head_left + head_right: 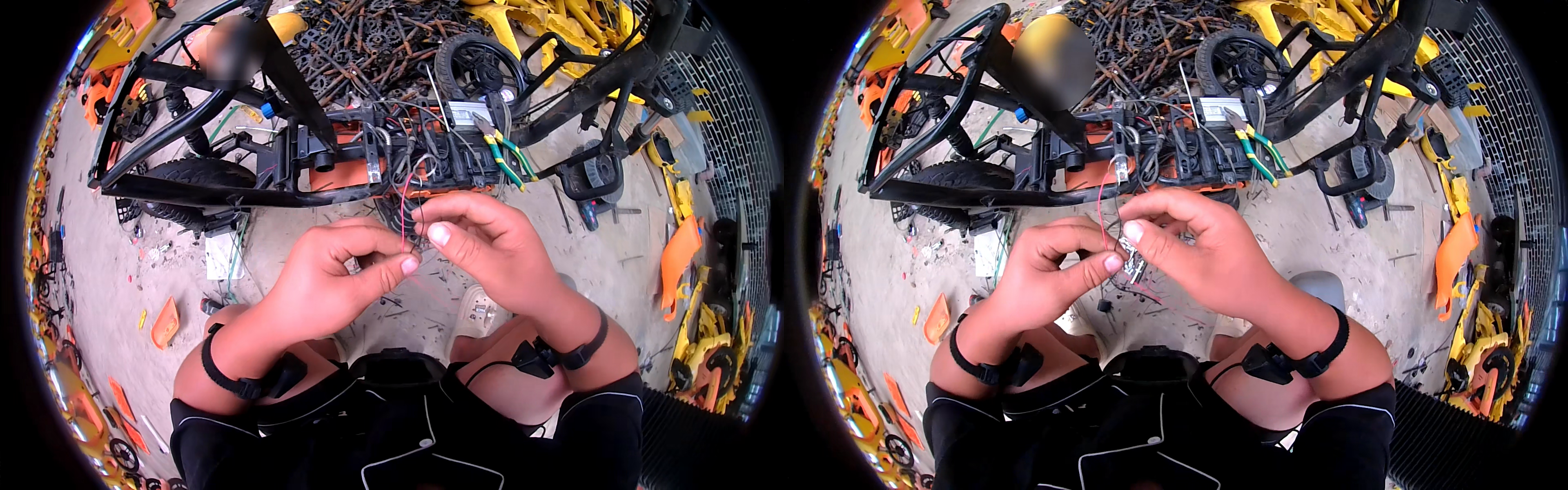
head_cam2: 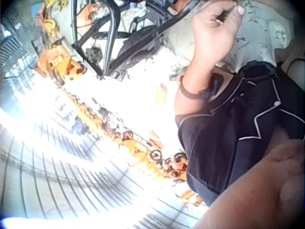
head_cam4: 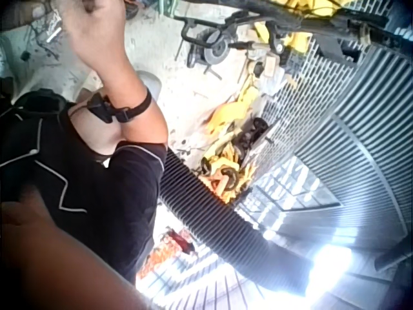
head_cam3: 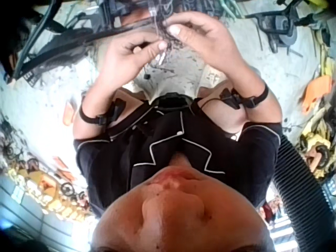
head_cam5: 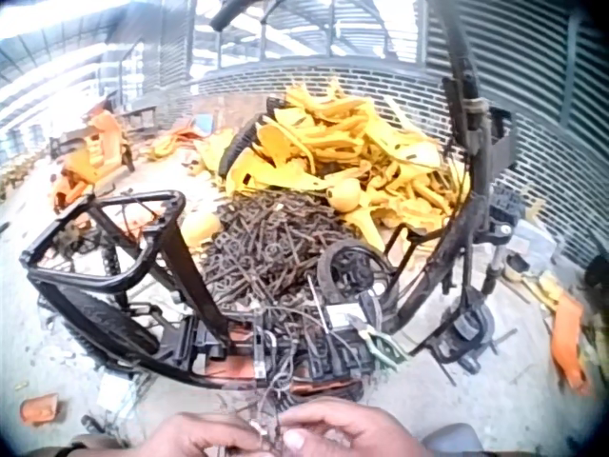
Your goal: The person works on the wiring of a motorcycle-like vehicle frame by hand, stripping and twisting wires together.
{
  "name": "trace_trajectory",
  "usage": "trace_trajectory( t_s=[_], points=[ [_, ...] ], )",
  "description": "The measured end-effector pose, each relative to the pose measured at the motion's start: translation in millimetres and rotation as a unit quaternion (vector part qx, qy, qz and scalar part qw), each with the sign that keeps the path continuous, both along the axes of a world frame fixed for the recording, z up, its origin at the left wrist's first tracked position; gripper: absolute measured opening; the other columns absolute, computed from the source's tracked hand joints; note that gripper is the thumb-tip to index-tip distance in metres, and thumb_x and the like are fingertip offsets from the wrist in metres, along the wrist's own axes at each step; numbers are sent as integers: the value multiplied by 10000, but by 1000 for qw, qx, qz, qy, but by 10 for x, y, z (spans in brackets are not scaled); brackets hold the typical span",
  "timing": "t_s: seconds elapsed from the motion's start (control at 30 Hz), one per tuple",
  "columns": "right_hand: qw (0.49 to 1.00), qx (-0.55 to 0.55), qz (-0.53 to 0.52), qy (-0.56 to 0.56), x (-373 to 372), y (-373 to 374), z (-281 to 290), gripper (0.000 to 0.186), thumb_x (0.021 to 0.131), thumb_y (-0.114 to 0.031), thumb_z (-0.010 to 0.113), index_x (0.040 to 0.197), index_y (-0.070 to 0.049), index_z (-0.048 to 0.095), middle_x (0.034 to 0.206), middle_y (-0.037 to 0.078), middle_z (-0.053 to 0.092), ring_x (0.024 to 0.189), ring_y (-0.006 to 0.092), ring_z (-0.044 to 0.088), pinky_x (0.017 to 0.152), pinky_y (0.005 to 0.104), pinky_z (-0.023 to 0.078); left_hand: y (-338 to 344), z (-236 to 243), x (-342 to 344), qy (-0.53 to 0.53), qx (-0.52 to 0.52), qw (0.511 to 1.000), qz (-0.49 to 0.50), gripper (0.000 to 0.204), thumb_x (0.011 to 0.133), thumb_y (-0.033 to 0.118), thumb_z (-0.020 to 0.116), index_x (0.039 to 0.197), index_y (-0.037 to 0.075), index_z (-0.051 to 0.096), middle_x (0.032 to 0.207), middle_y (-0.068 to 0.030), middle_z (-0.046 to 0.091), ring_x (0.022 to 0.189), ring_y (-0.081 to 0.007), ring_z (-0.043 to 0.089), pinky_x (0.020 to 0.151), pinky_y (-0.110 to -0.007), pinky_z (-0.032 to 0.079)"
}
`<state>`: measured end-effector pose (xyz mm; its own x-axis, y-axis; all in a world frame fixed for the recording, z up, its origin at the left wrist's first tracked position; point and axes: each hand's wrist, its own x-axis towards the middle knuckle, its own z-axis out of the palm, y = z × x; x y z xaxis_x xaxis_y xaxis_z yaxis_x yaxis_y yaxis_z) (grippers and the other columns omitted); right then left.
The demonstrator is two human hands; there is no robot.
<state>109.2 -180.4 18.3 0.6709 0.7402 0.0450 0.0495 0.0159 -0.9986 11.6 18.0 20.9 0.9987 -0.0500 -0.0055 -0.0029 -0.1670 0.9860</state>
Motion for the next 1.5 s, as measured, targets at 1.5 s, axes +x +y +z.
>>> trace_trajectory(
  t_s=[1.5],
  points=[
    [957, 73, -141, 242, 208, -64, 106, 197, 983, -170, 574, 978, 11, 650, 822, 52, 634, 744, 118, 566, 714, 261, 454, 21, 42, 27, 145, -88, 983, -70, 113, 983, 105, 599, 936, 3, 596, 847, -45, 645, 825, -121, 604, 790, -278, 484]
  ],
)
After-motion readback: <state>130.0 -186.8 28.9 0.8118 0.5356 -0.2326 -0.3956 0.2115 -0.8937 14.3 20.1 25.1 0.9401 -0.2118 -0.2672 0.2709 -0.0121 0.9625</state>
